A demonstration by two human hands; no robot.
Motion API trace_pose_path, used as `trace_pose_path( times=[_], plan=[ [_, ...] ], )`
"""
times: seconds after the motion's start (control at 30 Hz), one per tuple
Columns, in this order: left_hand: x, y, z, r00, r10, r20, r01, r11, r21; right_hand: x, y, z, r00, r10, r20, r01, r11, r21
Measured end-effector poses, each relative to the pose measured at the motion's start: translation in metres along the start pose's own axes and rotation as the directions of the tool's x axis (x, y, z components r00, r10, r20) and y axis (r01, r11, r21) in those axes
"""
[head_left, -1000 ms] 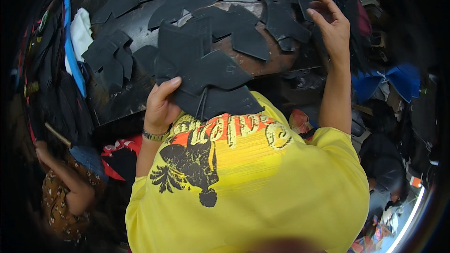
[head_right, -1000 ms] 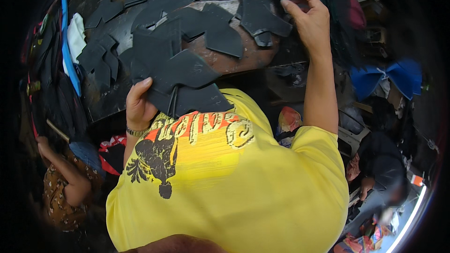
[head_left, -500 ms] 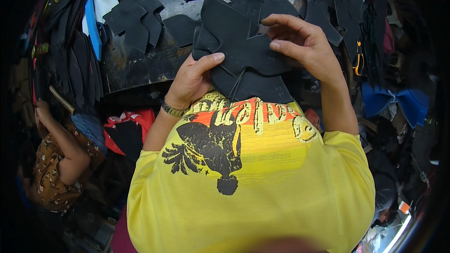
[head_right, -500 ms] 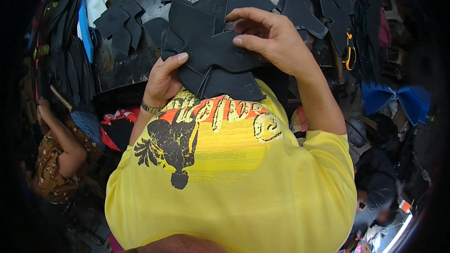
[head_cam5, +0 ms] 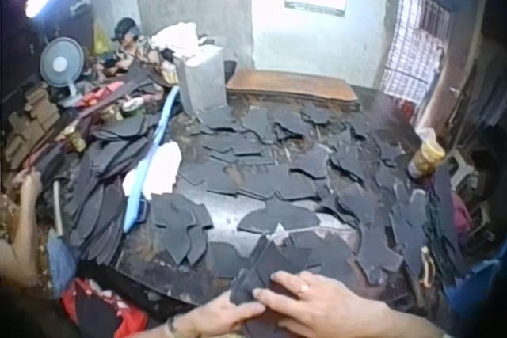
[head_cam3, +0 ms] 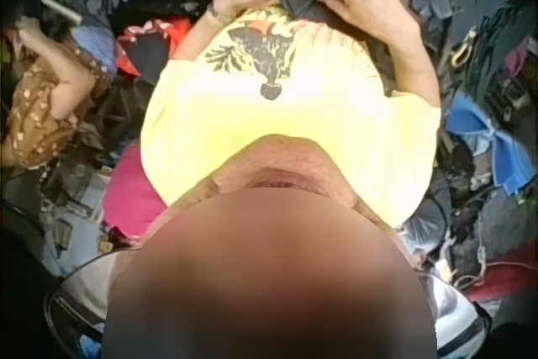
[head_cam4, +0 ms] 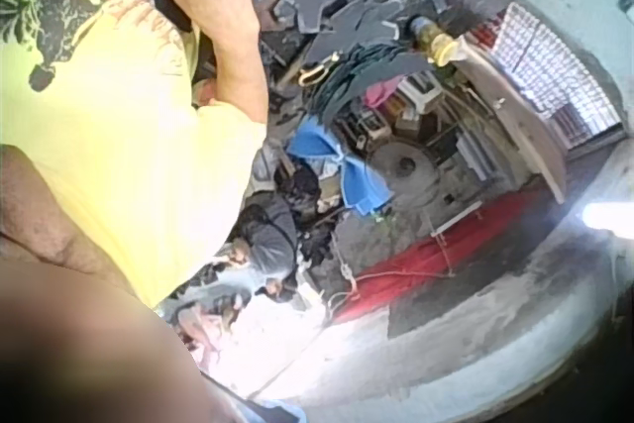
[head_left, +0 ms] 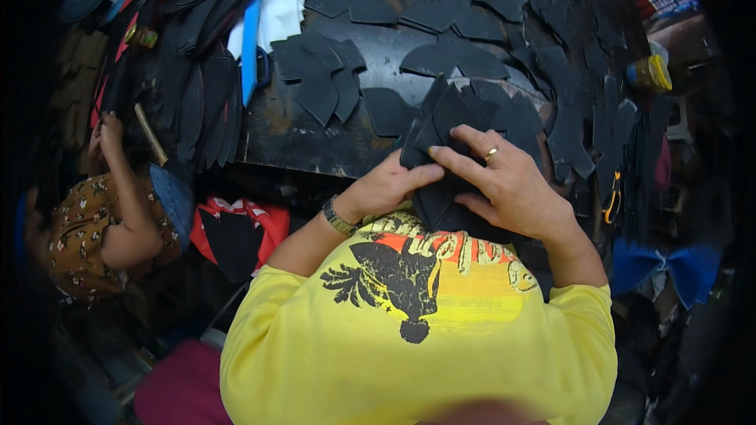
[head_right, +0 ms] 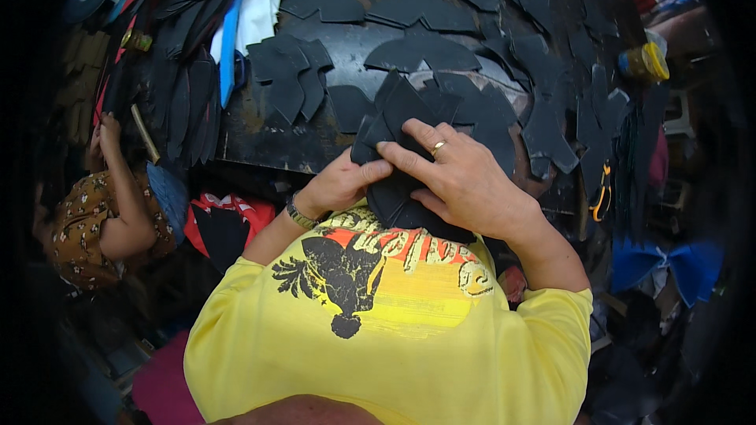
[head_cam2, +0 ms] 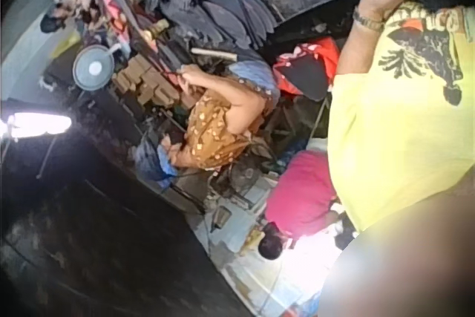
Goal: The person sorts and arranges black rubber pieces on a workbench. They pick up pieces, place them in piles, and occasionally adjust their position. The person also briefly touches their face during the task.
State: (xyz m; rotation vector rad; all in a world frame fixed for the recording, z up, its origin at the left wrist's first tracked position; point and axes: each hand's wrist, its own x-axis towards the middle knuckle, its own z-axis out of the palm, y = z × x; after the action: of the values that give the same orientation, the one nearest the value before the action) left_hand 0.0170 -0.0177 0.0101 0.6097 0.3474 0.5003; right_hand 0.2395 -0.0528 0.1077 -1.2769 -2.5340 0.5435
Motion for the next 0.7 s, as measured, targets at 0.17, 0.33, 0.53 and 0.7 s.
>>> trace_pose_path(
  times=[0.17, 0.33, 0.53, 0.7],
  plan=[
    [-0.009, 0.004, -0.009, 0.997, 0.027, 0.069, -0.032, 0.996, 0.08, 0.024, 0.002, -0.014, 0.983, -0.086, 0.162, 0.083, 0.996, 0.026],
    [-0.016, 0.011, -0.015, 0.998, 0.056, 0.032, -0.054, 0.997, -0.062, 0.049, -0.002, -0.028, 0.957, -0.261, 0.125, 0.267, 0.963, -0.034],
    [-0.02, 0.015, -0.014, 0.997, 0.063, -0.053, -0.068, 0.994, -0.089, 0.085, 0.013, -0.045, 0.925, -0.38, 0.008, 0.378, 0.916, -0.138],
    [-0.037, 0.024, -0.033, 0.942, 0.226, -0.249, -0.263, 0.956, -0.131, 0.127, 0.065, -0.068, 0.95, 0.069, -0.306, 0.121, 0.819, 0.561]
  ],
)
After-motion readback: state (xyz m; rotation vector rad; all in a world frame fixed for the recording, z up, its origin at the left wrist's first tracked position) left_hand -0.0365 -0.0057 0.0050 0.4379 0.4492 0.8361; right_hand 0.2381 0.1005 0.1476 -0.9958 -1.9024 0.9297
